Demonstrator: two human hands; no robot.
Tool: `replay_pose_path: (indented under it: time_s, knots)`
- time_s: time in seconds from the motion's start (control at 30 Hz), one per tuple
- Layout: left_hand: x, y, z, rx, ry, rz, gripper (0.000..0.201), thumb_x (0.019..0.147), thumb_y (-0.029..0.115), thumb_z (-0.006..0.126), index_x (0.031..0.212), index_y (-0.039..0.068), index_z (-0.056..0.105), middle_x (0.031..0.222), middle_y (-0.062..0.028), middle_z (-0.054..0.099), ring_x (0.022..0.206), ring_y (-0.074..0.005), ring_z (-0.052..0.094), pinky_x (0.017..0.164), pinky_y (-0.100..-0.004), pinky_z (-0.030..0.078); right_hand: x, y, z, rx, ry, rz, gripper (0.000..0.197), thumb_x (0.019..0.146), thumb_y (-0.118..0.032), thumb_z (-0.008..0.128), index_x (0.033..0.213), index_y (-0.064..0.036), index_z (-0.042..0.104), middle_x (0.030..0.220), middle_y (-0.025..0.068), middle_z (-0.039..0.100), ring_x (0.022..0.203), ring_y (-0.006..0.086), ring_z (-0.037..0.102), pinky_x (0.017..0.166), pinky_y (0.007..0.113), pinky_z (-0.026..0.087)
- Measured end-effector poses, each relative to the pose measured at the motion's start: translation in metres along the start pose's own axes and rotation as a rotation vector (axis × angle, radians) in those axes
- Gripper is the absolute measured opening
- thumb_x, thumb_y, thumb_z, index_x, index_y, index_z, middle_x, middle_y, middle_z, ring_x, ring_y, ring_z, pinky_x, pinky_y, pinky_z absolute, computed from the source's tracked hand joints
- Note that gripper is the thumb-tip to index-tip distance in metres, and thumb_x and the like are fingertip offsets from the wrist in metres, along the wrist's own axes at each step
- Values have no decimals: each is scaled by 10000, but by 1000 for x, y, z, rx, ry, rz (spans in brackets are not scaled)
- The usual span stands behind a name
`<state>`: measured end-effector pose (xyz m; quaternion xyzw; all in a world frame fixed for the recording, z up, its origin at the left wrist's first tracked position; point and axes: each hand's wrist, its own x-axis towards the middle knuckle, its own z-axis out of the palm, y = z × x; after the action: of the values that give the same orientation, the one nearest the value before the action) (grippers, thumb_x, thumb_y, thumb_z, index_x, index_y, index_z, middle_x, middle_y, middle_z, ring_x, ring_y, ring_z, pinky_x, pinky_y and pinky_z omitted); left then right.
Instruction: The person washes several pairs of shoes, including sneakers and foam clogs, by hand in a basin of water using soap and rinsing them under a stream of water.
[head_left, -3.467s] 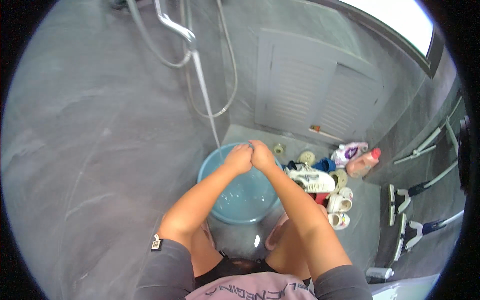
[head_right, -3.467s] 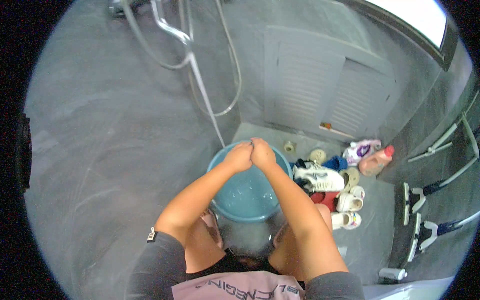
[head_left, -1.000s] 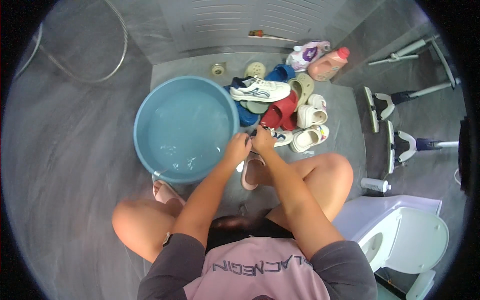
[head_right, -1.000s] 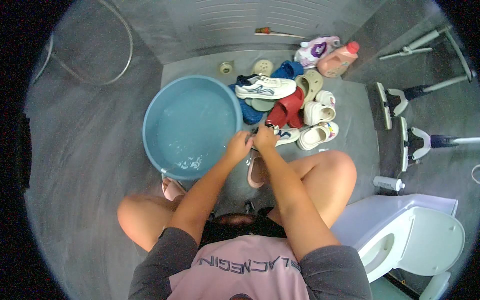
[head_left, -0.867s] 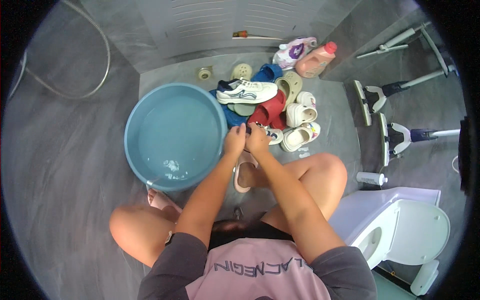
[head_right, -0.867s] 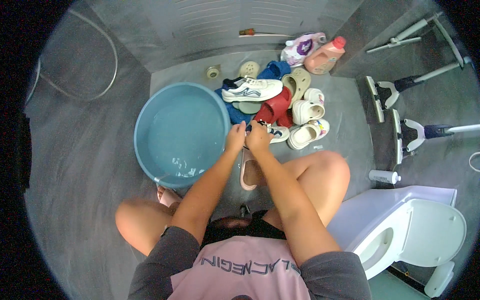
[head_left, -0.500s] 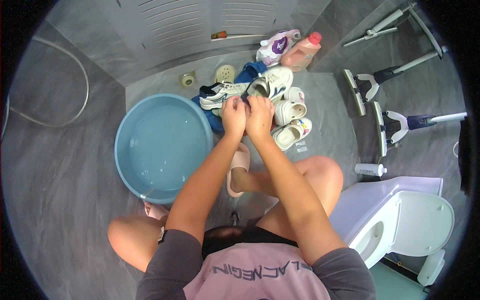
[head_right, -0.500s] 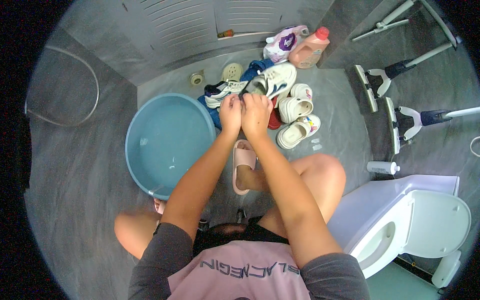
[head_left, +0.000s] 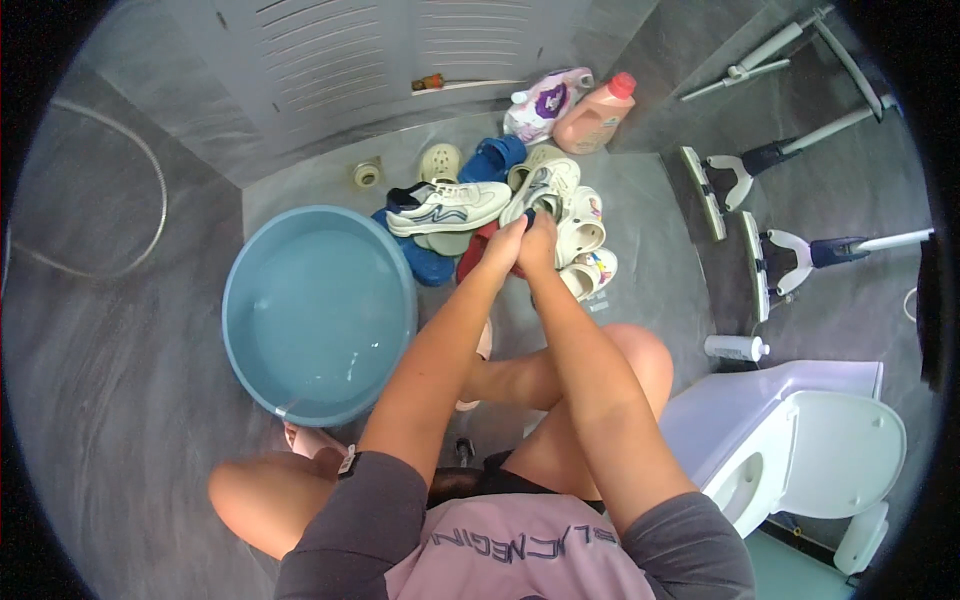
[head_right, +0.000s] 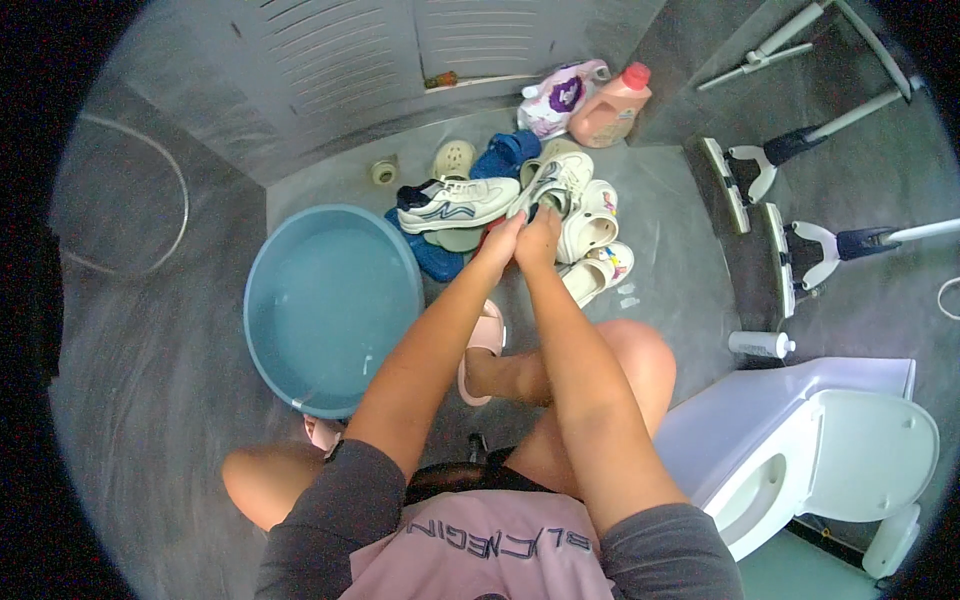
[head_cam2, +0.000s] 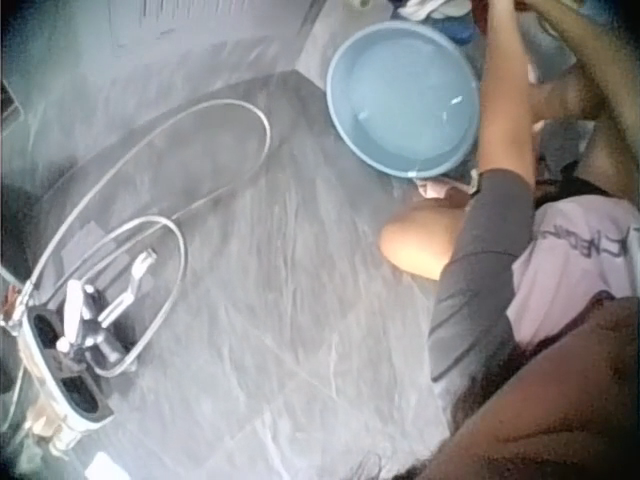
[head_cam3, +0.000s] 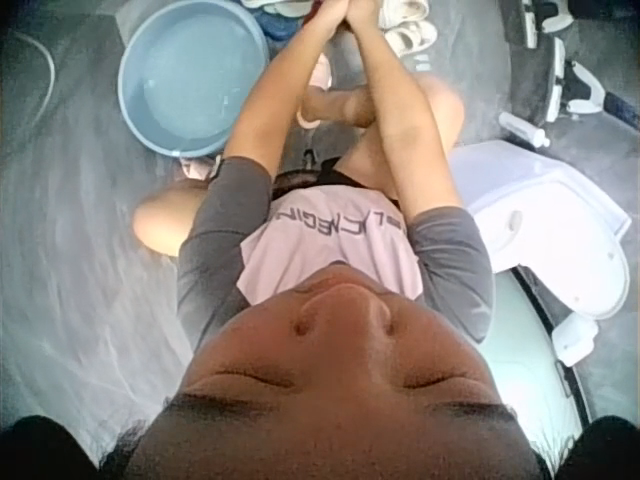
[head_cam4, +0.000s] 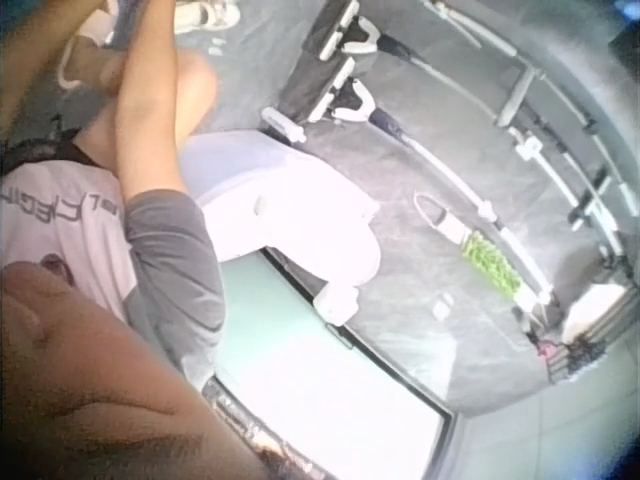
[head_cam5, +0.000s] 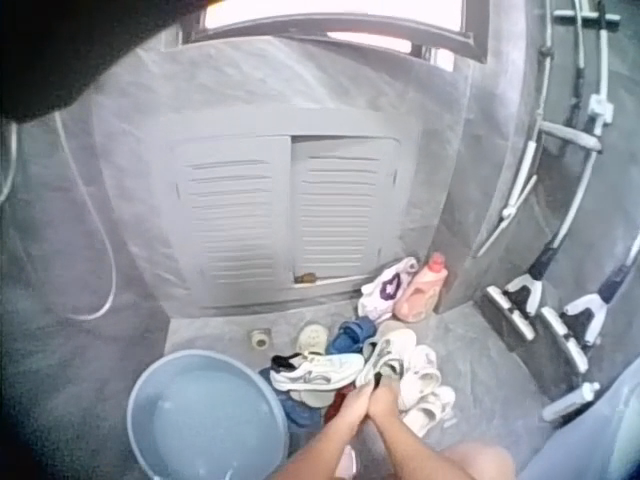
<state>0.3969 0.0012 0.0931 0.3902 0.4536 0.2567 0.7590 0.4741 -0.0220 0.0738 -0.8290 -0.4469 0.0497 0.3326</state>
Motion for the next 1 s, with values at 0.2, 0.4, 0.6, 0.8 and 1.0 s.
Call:
replay_pose_path:
  time_s: [0.2, 0.4, 0.6, 0.8, 1.0]
  knots:
    - [-47, -15, -126, 483, 363, 348, 412, 882, 359, 436, 1024, 16, 617, 977, -205, 632, 924, -335, 597, 814, -388, 448, -83, -100, 14, 22, -224, -583, 357, 737, -149, 566, 1041, 32, 522, 1041, 237, 518, 990, 389, 479, 862, 423, 396]
    - [-201, -72, -276, 1151, 82, 74, 320, 774, 264, 532, 986, 44, 628, 990, -196, 633, 887, -393, 598, 772, -436, 479, -211, -130, 49, -75, -805, -1002, 429, 704, -266, 629, 1057, -45, 525, 1062, 182, 555, 1034, 331, 506, 848, 450, 403]
    - [-289, -126, -298, 1729, 23, -171, 243, 770, 180, 554, 984, 101, 637, 973, -142, 651, 888, -304, 633, 754, -434, 502, -280, -127, 73, -414, -1107, -1065, 196, 808, -203, 515, 958, -109, 598, 949, 111, 639, 941, 271, 606, 852, 431, 433]
    - [-298, -119, -290, 1716, 91, -17, 152, 809, 127, 510, 895, 76, 626, 918, -148, 647, 869, -321, 632, 721, -427, 513, -265, -140, 59, -503, -1033, -1229, 150, 821, -156, 482, 878, -106, 612, 878, 96, 668, 809, 272, 657, 665, 409, 502]
    - [-315, -50, -283, 1738, -30, -48, 223, 729, 127, 610, 950, 102, 633, 941, -131, 651, 888, -315, 629, 748, -419, 507, -239, -184, 16, -545, -984, -1299, 150, 805, -144, 515, 931, -109, 589, 869, 78, 672, 808, 250, 662, 633, 407, 509]
